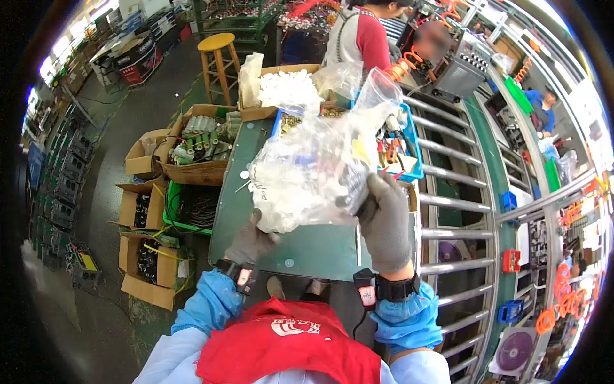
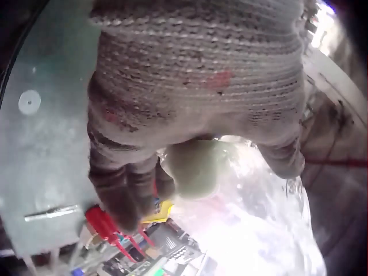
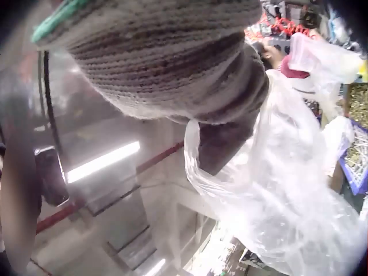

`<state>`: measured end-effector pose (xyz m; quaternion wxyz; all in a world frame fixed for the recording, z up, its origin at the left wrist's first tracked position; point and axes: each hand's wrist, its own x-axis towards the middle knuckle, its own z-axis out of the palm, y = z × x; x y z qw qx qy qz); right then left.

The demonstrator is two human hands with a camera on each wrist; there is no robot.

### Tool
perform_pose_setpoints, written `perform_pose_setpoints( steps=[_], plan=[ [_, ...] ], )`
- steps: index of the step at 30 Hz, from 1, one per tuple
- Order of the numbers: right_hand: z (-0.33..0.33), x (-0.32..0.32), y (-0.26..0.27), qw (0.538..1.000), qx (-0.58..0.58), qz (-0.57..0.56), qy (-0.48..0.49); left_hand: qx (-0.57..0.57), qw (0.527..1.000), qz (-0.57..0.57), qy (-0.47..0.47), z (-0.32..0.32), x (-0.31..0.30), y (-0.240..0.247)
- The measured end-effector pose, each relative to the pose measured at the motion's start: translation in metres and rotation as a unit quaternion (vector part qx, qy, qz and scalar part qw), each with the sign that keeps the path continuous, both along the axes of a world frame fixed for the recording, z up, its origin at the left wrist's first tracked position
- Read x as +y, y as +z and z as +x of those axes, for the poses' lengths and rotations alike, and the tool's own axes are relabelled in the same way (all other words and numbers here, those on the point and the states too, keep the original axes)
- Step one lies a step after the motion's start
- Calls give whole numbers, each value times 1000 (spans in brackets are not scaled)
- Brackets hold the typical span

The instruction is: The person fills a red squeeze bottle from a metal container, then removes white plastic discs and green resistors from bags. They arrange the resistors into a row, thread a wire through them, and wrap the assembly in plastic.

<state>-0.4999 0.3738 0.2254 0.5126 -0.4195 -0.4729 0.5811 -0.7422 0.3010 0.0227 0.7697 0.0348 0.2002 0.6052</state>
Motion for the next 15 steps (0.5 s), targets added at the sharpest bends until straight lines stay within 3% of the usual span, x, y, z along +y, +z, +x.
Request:
perform_pose_setpoints(
  steps=[2, 4, 7, 8, 10, 12, 15],
  plan=[
    [31, 6, -56, 992, 86, -96, -9, 158, 987, -25, 12, -25, -2, 1],
    [50, 8, -127, 991, 78, -106, 22, 307, 951, -27, 34, -50, -5, 5],
    [67, 3, -218, 965, 89, -243, 29, 473, 880, -15, 41, -62, 0, 26],
    [83, 7, -261, 965, 65, -238, 93, 519, 854, -10, 38, -63, 2, 40],
    [66, 1, -267, 950, 65, -304, 9, 583, 810, -16, 51, -45, 11, 85],
    [59, 3, -270, 947, 61, -316, -19, 604, 795, -7, 56, -39, 21, 98],
    [55, 12, -279, 947, 64, -313, -15, 693, 712, 38, 110, -20, 38, 114]
  ],
)
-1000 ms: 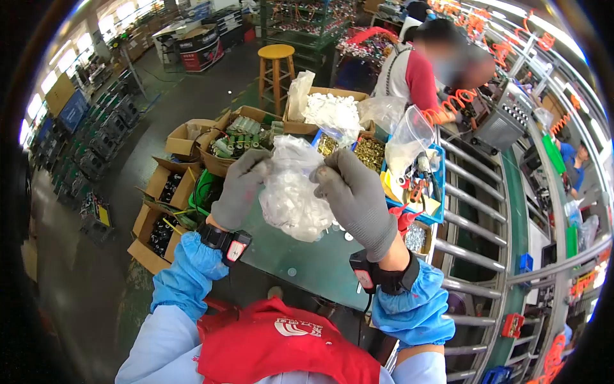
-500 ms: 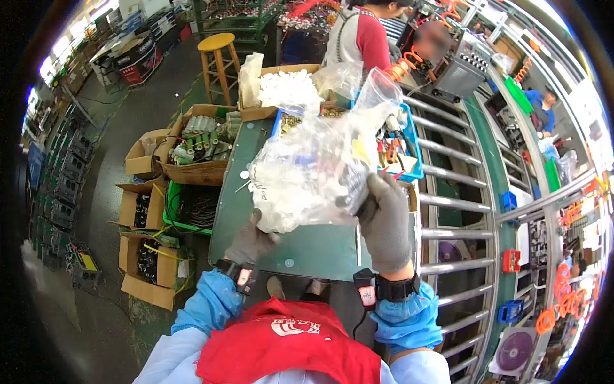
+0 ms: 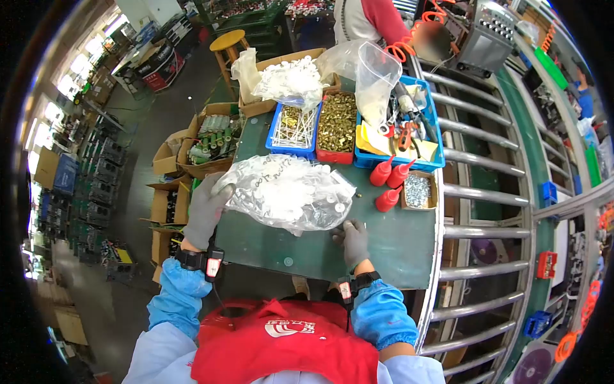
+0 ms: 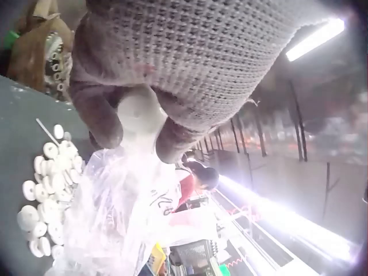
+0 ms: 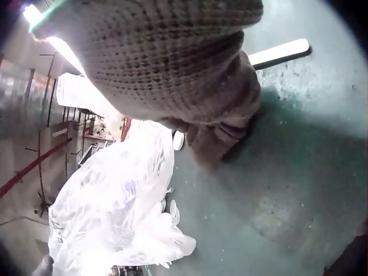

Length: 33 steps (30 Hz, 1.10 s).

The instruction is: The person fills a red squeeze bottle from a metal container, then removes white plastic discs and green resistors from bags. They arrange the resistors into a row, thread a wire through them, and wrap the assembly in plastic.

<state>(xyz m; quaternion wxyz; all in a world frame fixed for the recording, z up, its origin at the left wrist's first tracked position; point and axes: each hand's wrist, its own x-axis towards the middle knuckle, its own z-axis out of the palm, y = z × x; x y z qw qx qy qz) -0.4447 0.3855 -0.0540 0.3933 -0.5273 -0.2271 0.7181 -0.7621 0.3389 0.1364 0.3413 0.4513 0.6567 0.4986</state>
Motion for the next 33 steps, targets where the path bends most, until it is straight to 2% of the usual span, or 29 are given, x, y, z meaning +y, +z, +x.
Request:
perform_pose_setpoints(
  steps=[1, 2, 5, 6, 9, 12, 14, 16, 18, 20, 22, 29, 32, 33],
  plan=[
    [0, 4, -2, 1000, 5, 7, 6, 45, 999, 24, 6, 7, 6, 5],
    [0, 8, -4, 1000, 30, -3, 3, 50, 999, -13, 10, 15, 8, 14],
    [-1, 19, 7, 997, 78, -25, -1, 38, 999, -28, 24, 25, 17, 10],
    [-2, 22, 10, 997, 78, -31, 2, 123, 992, 28, 29, 26, 23, 5],
    [-5, 25, 4, 997, 76, -33, 6, 194, 980, 23, 29, 31, 30, 4],
    [-3, 30, -1, 996, 73, -40, 17, 338, 939, 59, 37, 48, 40, 24],
    [-1, 32, 0, 996, 63, -52, 27, 317, 946, 39, 51, 61, 45, 38],
    [0, 35, 11, 996, 44, -65, 37, 334, 940, 34, 59, 68, 51, 48],
    [1, 37, 12, 998, -53, -18, 33, 391, 917, 43, 61, 66, 59, 54],
    [-1, 39, 17, 984, -176, 40, 0, 380, 918, 104, 54, 63, 67, 54],
    [-2, 46, 44, 985, -169, 44, -18, 395, 901, 169, 51, 58, 78, 54],
    [-14, 85, 46, 989, -139, -36, -35, 486, 862, 135, 53, 86, 86, 94],
    [-11, 94, 31, 998, -3, -66, -5, 497, 855, 143, 32, 89, 87, 94],
    [-13, 97, 26, 998, 24, -57, -26, 497, 856, 138, 25, 90, 87, 94]
  ],
)
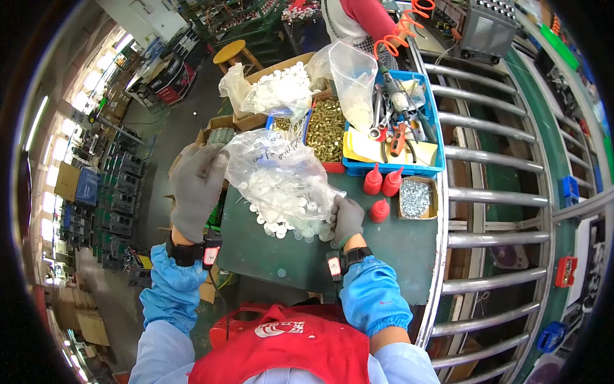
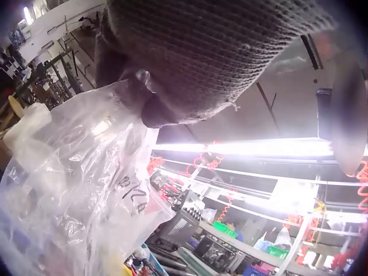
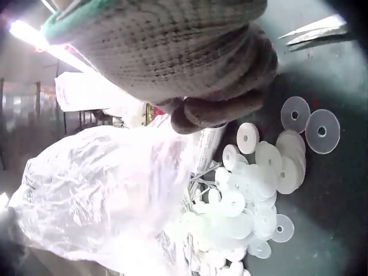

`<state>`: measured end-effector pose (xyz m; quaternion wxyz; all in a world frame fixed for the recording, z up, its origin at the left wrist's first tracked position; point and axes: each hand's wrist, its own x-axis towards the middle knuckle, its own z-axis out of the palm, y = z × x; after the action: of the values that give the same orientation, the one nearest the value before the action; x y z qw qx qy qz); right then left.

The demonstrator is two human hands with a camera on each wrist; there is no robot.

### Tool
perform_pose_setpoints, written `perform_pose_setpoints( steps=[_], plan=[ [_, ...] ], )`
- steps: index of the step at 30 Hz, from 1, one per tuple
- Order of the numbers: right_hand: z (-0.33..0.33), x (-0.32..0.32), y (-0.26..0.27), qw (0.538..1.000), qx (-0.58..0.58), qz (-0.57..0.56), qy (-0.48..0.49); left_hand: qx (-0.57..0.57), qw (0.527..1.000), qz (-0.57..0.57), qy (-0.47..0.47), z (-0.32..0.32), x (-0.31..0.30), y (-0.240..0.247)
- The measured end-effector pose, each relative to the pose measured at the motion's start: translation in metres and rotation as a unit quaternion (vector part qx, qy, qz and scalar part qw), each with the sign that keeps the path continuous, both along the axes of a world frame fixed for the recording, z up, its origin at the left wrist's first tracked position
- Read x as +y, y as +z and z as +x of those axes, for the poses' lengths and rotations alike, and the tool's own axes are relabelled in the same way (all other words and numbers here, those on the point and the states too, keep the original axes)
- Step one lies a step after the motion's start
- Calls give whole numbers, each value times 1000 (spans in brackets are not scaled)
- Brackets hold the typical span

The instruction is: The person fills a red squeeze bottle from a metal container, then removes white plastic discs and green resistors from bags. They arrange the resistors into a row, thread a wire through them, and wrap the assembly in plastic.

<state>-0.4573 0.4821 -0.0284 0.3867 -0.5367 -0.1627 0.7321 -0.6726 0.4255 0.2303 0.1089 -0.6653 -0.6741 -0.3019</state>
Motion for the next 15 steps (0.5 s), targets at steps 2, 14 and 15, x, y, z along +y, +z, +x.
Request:
perform_pose_setpoints(
  steps=[2, 14, 15],
  plan=[
    [-4, 5, -11, 997, 52, 19, -46, -2, 1000, -7, -3, 0, -1, 0],
    [-7, -34, 15, 989, -71, 75, -109, 53, 992, 91, -77, 19, -11, 9],
    [-8, -39, 12, 990, -71, 76, -92, 44, 992, 92, -77, 21, -13, 9]
  ],
)
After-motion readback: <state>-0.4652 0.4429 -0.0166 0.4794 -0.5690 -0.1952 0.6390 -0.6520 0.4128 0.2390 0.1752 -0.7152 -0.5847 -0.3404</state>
